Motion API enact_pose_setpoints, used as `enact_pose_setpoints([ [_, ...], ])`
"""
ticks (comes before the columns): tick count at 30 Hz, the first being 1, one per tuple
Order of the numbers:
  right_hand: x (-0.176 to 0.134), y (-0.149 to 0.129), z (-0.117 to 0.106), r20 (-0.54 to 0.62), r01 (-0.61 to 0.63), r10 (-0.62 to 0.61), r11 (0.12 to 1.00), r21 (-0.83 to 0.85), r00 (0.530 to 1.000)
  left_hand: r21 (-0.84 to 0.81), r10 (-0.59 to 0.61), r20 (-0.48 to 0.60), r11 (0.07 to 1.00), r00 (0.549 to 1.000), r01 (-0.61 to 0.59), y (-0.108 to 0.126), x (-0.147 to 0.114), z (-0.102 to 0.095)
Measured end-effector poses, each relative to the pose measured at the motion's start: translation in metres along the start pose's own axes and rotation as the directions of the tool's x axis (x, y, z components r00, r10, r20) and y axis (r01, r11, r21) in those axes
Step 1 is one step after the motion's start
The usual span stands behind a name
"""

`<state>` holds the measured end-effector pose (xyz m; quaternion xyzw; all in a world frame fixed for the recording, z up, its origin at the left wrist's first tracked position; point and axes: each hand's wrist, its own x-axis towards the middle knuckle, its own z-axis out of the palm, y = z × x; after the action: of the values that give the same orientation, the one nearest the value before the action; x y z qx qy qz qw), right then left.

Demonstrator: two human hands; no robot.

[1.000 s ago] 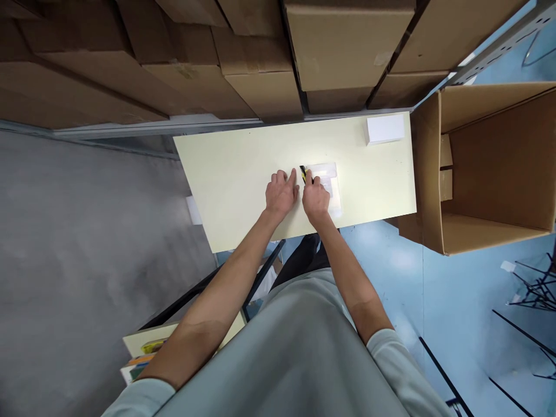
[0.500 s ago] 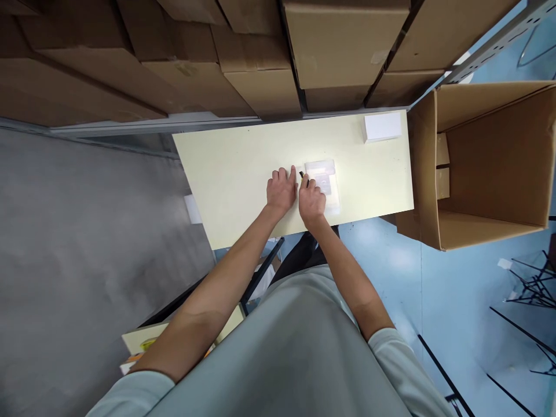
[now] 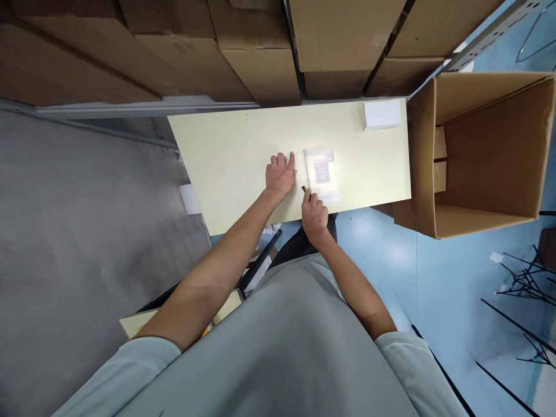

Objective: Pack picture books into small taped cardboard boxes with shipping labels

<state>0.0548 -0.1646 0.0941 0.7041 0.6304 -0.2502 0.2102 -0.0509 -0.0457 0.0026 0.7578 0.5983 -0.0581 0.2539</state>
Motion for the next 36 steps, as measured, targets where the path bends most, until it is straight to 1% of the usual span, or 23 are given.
enact_pose_setpoints([
  [6,-0.046,0.012,0.027,0.061,0.047,-0.045,0.999,-0.028,0.997,0.011,-0.02,0.034,1.0,0.999,0.02,0.005,-0.003,-0.003],
  [10,-0.064,0.024,0.035,0.118,0.096,-0.09,0.994,-0.047,0.989,0.064,-0.044,0.047,0.997,0.998,0.041,0.012,-0.002,-0.006],
  [13,-0.071,0.041,0.031,0.182,0.144,-0.137,0.989,-0.023,0.974,0.081,-0.059,0.06,0.995,0.996,0.054,0.017,-0.004,-0.009],
  [15,-0.074,0.058,0.023,0.183,0.134,-0.136,0.991,0.024,0.974,0.049,-0.055,0.038,0.997,0.998,0.053,0.017,-0.01,-0.008],
  [18,-0.078,0.089,0.01,0.123,0.058,-0.072,0.992,0.112,0.99,-0.066,-0.036,-0.068,0.997,0.997,0.032,0.011,-0.027,0.001],
  [21,-0.077,0.12,-0.001,0.072,-0.001,-0.012,0.984,0.18,0.997,-0.163,-0.045,-0.172,0.986,0.984,0.016,0.0,-0.047,0.013],
  [24,-0.065,0.141,-0.008,0.043,-0.005,-0.005,0.97,0.242,0.999,-0.167,-0.065,-0.176,0.985,0.982,0.035,-0.007,-0.055,0.018],
  [27,-0.042,0.151,-0.017,0.024,0.044,-0.054,0.955,0.294,0.998,-0.15,-0.098,-0.143,0.986,0.985,0.077,-0.008,-0.049,0.014],
  [32,0.017,0.145,-0.029,0.041,0.146,-0.167,0.937,0.319,0.985,-0.139,-0.179,-0.096,0.977,0.979,0.164,-0.003,-0.039,0.006],
  [36,0.061,0.134,-0.025,0.051,0.204,-0.231,0.929,0.309,0.972,-0.134,-0.215,-0.065,0.97,0.975,0.204,0.004,-0.044,0.01],
])
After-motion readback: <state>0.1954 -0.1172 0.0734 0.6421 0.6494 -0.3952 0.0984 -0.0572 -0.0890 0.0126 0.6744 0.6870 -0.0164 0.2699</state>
